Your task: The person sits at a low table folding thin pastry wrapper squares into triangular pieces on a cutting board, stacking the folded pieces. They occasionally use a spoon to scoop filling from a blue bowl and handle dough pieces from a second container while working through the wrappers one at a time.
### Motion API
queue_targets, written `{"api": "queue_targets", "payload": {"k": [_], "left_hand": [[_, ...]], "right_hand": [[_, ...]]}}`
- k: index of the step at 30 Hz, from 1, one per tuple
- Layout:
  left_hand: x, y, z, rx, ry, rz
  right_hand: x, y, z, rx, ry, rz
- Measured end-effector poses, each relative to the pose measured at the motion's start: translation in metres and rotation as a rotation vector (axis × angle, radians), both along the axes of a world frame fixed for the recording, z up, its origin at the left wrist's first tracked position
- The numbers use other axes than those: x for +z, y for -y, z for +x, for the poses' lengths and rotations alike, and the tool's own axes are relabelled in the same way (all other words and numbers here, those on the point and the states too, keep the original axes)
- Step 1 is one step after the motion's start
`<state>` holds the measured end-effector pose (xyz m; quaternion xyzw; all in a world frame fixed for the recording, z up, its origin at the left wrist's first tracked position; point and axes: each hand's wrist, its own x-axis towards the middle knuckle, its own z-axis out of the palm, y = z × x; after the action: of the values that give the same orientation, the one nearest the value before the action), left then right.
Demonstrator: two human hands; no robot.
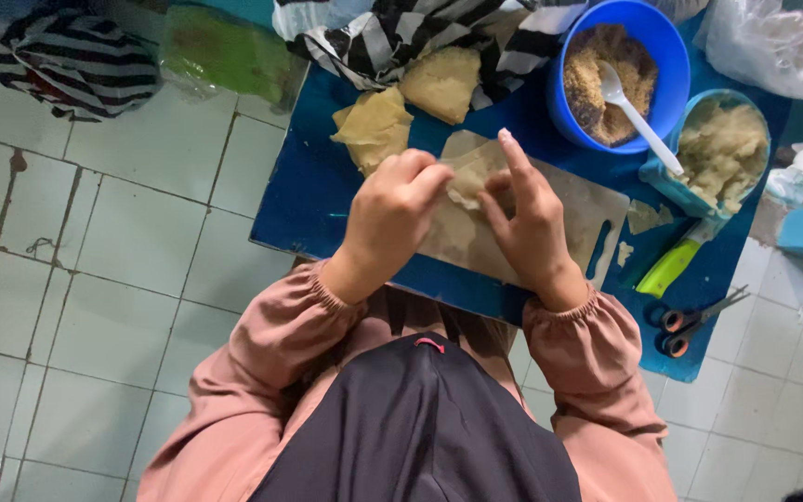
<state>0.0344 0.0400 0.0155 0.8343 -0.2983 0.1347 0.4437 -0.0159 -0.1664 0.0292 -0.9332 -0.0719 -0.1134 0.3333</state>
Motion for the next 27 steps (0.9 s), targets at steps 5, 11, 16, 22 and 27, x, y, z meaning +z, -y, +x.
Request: {"api": "queue_targets", "payload": {"k": [5, 11, 16, 22, 27], "left_hand": [[-0.009, 0.024, 0.019, -0.056, 0.079, 0.142], [-0.022, 0.029, 0.027, -0.034, 0.065, 0.224], [-0.026, 0.035, 0.028, 0.001, 0.019, 0.193], [-0.028, 0.035, 0.026, 0.029, 0.123, 0.245], [-0.023, 0.037, 0.022, 0.048, 0.174, 0.360]], "right_hand": [[0.006, 0.006, -0.014, 0.099, 0.109, -0.119], [0.013, 0.009, -0.021, 0.311, 0.181, -0.350], [0.013, 0.009, -0.014, 0.394, 0.215, -0.522], [0.023, 0.017, -0.045, 0.367, 0.200, -0.562], [0.031, 0.028, -0.083, 0.185, 0.077, -0.468]]}}
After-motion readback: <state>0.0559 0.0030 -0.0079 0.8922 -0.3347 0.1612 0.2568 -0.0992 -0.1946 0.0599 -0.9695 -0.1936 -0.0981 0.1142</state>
